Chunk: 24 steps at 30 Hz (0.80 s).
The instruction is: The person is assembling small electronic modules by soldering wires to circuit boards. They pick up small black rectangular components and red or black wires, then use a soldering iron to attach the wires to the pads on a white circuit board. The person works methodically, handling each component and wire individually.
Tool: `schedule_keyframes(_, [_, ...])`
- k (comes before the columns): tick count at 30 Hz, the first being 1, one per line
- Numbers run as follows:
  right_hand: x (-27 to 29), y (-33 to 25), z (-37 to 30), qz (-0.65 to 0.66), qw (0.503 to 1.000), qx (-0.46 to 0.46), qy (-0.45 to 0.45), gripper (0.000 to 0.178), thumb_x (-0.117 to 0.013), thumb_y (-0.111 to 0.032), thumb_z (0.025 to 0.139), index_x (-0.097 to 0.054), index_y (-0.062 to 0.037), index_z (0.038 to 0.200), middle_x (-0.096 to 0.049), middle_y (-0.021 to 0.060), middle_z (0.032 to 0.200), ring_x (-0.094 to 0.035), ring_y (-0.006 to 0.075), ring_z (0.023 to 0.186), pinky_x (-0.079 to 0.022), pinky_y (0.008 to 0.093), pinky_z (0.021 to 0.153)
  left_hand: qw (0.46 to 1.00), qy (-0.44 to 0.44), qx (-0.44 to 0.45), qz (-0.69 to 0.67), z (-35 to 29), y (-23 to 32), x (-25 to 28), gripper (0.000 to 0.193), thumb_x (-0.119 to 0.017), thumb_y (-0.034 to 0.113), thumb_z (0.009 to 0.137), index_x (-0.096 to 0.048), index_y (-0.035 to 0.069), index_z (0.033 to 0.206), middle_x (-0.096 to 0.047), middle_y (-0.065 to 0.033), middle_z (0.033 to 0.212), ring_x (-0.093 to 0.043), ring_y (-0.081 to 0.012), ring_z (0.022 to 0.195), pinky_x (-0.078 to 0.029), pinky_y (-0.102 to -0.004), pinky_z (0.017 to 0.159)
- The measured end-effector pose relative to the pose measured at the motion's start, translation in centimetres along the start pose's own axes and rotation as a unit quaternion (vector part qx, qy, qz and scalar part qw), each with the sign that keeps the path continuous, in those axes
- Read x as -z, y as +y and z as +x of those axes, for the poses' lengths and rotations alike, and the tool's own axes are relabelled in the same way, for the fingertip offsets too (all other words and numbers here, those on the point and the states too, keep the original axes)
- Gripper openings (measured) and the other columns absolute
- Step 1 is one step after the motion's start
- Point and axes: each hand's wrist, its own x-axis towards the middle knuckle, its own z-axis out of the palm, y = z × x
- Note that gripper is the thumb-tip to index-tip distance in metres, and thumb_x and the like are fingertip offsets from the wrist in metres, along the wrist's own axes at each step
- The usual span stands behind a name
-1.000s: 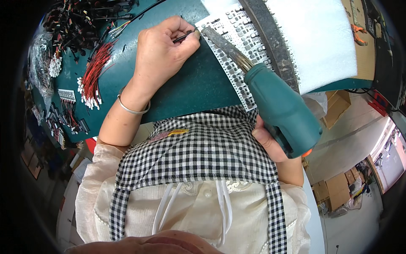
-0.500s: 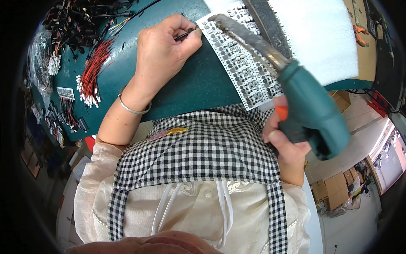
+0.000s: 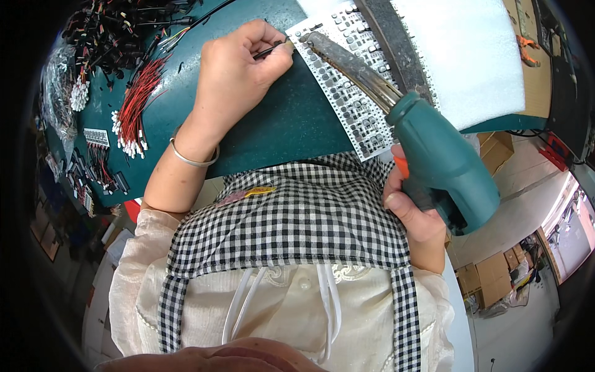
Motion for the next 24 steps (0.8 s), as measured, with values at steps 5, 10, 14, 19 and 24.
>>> schedule_keyframes(5, [0.1, -0.5, 0.1, 0.028, 1.000, 0.006, -0.005, 0.069, -0.081, -0.020, 0.073, -0.043, 0.0090, 0.122, -0.052, 0.0073, 0.072, -0.050, 0.0146, 0.049, -0.043, 0.0275, 0.043, 0.972, -0.112, 0.140, -0.154, 0.7, -0.5, 1.0, 0.016, -0.064, 0.016, 0.089, -0.067, 0.000, 0.086, -0.061, 0.0013, 0.061, -0.051, -0.0023, 0.055, -0.039, -0.0191, 0.050])
schedule_keyframes(10, [0.2, -0.5, -0.2, 0.038, 0.999, -0.008, 0.000, 0.064, -0.080, -0.017, 0.074, -0.048, 0.0070, 0.124, -0.054, 0.0059, 0.069, -0.051, 0.0133, 0.054, -0.042, 0.0247, 0.051, 0.985, -0.076, 0.115, -0.105, 0.1, 0.2, 0.5, 0.019, -0.064, 0.018, 0.090, -0.065, -0.001, 0.085, -0.064, -0.0010, 0.062, -0.054, -0.0031, 0.055, -0.040, -0.0201, 0.050])
schedule_keyframes(14, [-0.1, -0.5, -0.8, 0.032, 0.999, -0.032, -0.001, 0.062, -0.078, -0.014, 0.075, -0.051, 0.0040, 0.127, -0.055, 0.0041, 0.070, -0.052, 0.0117, 0.060, -0.041, 0.0229, 0.057, 0.997, -0.031, 0.067, -0.037, -0.3, 0.4, -0.2, 0.018, -0.064, 0.017, 0.089, -0.065, -0.001, 0.086, -0.065, -0.0028, 0.061, -0.057, -0.0041, 0.054, -0.042, -0.0202, 0.051])
schedule_keyframes(19, [0.4, 0.0, -0.6, 0.005, 0.999, -0.025, -0.030, 0.061, -0.078, -0.014, 0.076, -0.052, 0.0029, 0.128, -0.056, 0.0034, 0.072, -0.051, 0.0113, 0.061, -0.040, 0.0225, 0.058, 0.999, -0.010, 0.030, -0.008, -0.6, 0.3, -0.3, 0.017, -0.064, 0.017, 0.089, -0.065, 0.000, 0.086, -0.065, -0.0033, 0.061, -0.058, -0.0052, 0.054, -0.044, -0.0203, 0.051])
schedule_keyframes(24, [0.4, 0.0, -0.4, -0.002, 1.000, -0.005, -0.026, 0.059, -0.079, -0.015, 0.076, -0.053, 0.0037, 0.125, -0.056, 0.0046, 0.071, -0.052, 0.0120, 0.059, -0.040, 0.0227, 0.057, 0.993, -0.047, 0.078, -0.079, -0.2, 0.0, 0.1, 0.017, -0.065, 0.016, 0.088, -0.065, -0.001, 0.089, -0.067, -0.0054, 0.065, -0.060, -0.0058, 0.057, -0.046, -0.0209, 0.054])
